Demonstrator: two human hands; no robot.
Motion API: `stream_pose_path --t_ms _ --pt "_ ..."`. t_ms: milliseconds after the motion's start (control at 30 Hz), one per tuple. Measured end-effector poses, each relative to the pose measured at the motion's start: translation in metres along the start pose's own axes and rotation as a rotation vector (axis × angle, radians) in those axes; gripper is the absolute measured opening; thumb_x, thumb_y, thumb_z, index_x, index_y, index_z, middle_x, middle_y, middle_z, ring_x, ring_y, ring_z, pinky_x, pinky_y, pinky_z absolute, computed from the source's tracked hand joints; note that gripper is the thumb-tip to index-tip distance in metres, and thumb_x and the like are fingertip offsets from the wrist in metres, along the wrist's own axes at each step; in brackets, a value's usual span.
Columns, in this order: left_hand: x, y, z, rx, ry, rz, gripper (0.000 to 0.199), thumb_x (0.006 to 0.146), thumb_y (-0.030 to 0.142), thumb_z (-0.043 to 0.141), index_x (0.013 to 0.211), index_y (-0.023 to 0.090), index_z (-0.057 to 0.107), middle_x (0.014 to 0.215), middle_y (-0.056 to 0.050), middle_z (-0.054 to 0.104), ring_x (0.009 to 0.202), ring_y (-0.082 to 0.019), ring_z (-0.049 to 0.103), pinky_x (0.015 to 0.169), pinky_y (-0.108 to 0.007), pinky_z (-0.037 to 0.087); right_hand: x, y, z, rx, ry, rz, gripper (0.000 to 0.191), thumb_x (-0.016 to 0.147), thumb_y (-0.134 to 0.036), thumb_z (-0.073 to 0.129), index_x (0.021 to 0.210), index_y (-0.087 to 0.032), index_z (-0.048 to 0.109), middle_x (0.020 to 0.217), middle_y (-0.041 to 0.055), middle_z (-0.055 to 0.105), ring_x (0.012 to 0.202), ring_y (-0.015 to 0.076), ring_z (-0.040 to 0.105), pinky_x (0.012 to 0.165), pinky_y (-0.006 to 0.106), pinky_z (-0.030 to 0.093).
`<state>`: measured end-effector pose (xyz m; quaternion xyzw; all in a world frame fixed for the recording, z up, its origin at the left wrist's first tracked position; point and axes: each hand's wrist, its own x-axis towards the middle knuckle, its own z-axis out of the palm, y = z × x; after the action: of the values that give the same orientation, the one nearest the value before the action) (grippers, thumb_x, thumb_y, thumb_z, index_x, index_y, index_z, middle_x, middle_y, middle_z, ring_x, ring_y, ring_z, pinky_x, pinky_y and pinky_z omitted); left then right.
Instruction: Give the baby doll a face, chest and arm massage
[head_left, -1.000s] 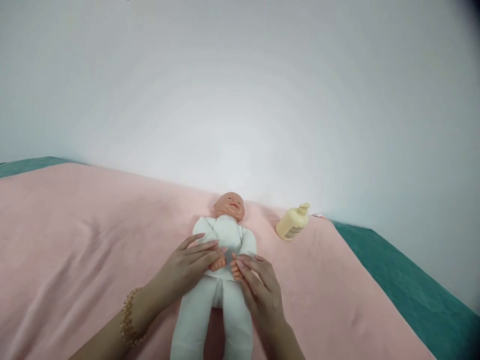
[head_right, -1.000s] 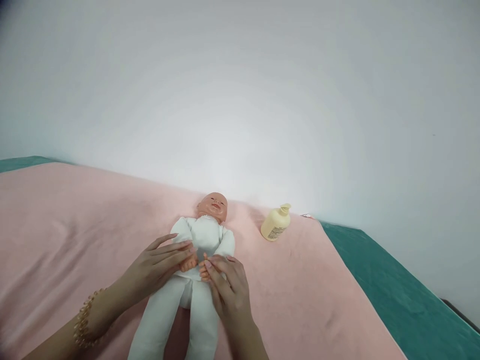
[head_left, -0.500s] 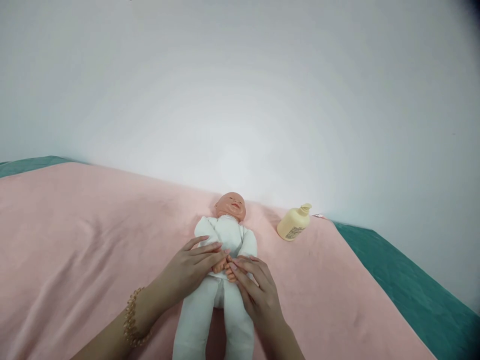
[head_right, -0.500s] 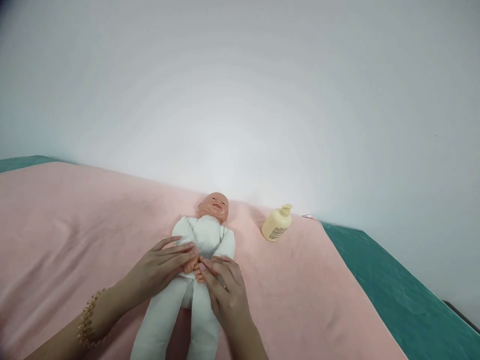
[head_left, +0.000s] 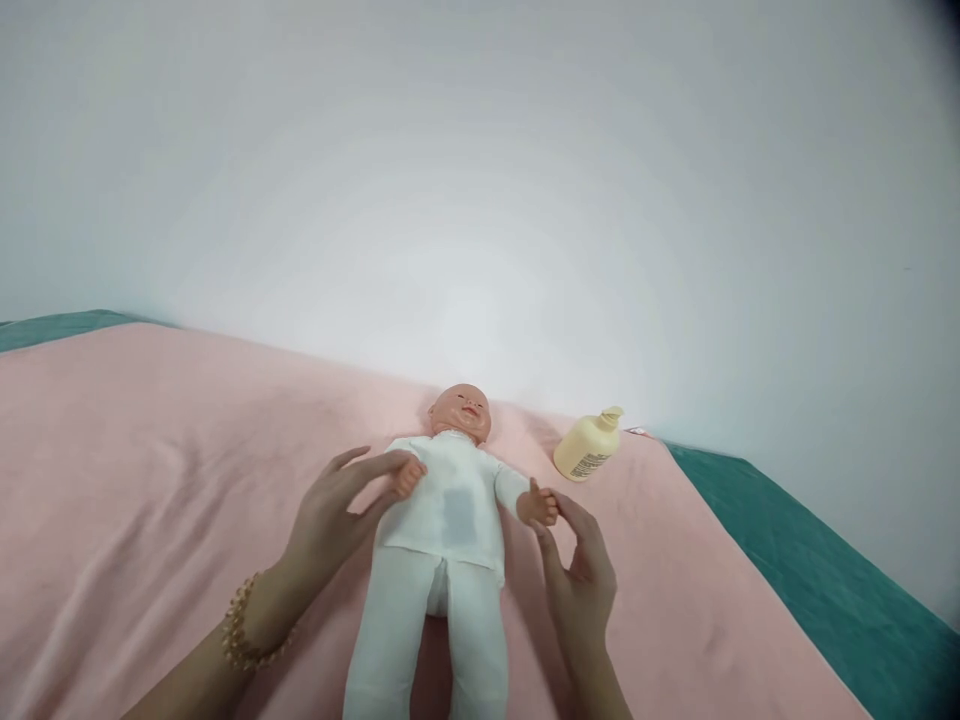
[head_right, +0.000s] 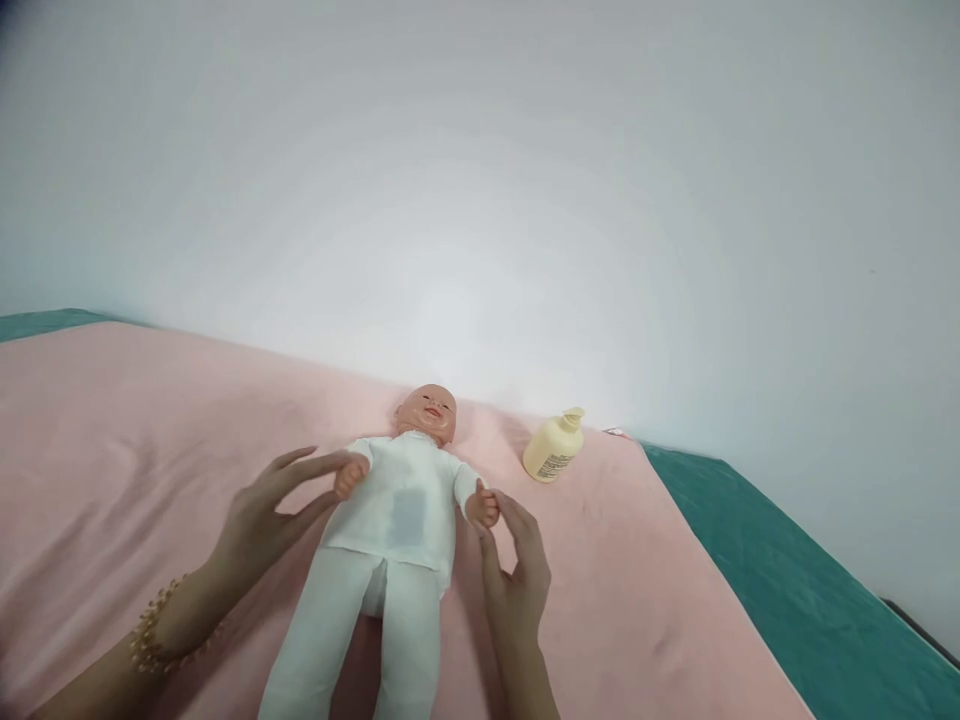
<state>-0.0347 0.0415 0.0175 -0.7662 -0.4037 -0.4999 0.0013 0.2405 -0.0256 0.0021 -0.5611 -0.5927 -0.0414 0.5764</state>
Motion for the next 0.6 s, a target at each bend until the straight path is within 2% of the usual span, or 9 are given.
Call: stream_pose_path --t_ms 67,167,267,333,467,533,600 --pt "0.002 -0.003 -0.008 0.026 0.052 -0.216 0.025 0.086 0.037 0.062 0.110 0.031 0.064 0.106 0.002 0.073 0.101 -0.023 0.067 0.085 -0.035 0.055 0.002 0.004 -0.002 0.019 0.094 0.187 0.037 0.087 -0.039 0.062 0.120 -0.022 0.060 0.119 0.0100 0.064 0.108 0.0264 0.061 0.091 0.043 0.052" --pt "0.009 -0.011 -0.022 0.042 0.063 -0.409 0.034 0.084 0.042 0.063 0.116 0.031 0.062 0.112 0.002 0.071 0.103 -0.024 0.066 0.085 -0.034 0.053 0.009 0.006 -0.007 0.029 0.179 0.372 0.048 0.083 -0.047 0.063 0.125 -0.024 0.057 0.126 0.0090 0.061 0.109 0.0270 0.061 0.095 0.043 0.049" --pt "0.017 -0.024 -0.038 0.110 -0.030 -0.592 0.048 0.086 0.046 0.058 0.130 0.032 0.051 0.115 0.001 0.070 0.106 -0.027 0.064 0.080 -0.034 0.051 0.019 0.010 -0.014 0.049 0.195 0.528 0.051 0.080 -0.050 0.066 0.124 -0.026 0.058 0.127 0.0063 0.061 0.108 0.0267 0.062 0.094 0.041 0.048" --pt "0.022 -0.033 -0.048 0.181 -0.120 -0.699 0.048 0.086 0.046 0.056 0.132 0.030 0.050 0.115 -0.001 0.070 0.105 -0.028 0.064 0.079 -0.035 0.049 0.023 0.017 -0.019 0.087 0.208 0.632 0.054 0.076 -0.052 0.069 0.122 -0.024 0.060 0.125 0.0066 0.062 0.110 0.0274 0.061 0.093 0.039 0.049" --pt "0.023 -0.049 -0.063 0.280 -0.279 -0.787 0.038 0.086 0.048 0.051 0.116 0.025 0.059 0.114 -0.002 0.069 0.094 -0.028 0.065 0.069 -0.032 0.047 0.026 0.046 -0.029 0.103 0.174 0.756 0.059 0.077 -0.056 0.065 0.122 -0.018 0.060 0.124 0.0097 0.063 0.115 0.0288 0.058 0.092 0.036 0.049" --pt "0.020 -0.056 -0.067 0.322 -0.356 -0.802 0.037 0.085 0.050 0.049 0.109 0.024 0.061 0.107 -0.002 0.071 0.087 -0.028 0.064 0.064 -0.031 0.044 0.025 0.063 -0.035 -0.001 0.090 0.792 0.060 0.080 -0.060 0.057 0.121 -0.016 0.060 0.125 0.0122 0.062 0.116 0.0309 0.057 0.089 0.037 0.050" --pt "0.016 -0.066 -0.067 0.356 -0.419 -0.803 0.035 0.083 0.048 0.050 0.103 0.023 0.065 0.099 -0.003 0.072 0.083 -0.028 0.063 0.063 -0.031 0.043 0.023 0.080 -0.039 -0.185 -0.022 0.765 0.061 0.084 -0.063 0.047 0.117 -0.014 0.062 0.123 0.0162 0.062 0.117 0.0347 0.055 0.087 0.042 0.050"
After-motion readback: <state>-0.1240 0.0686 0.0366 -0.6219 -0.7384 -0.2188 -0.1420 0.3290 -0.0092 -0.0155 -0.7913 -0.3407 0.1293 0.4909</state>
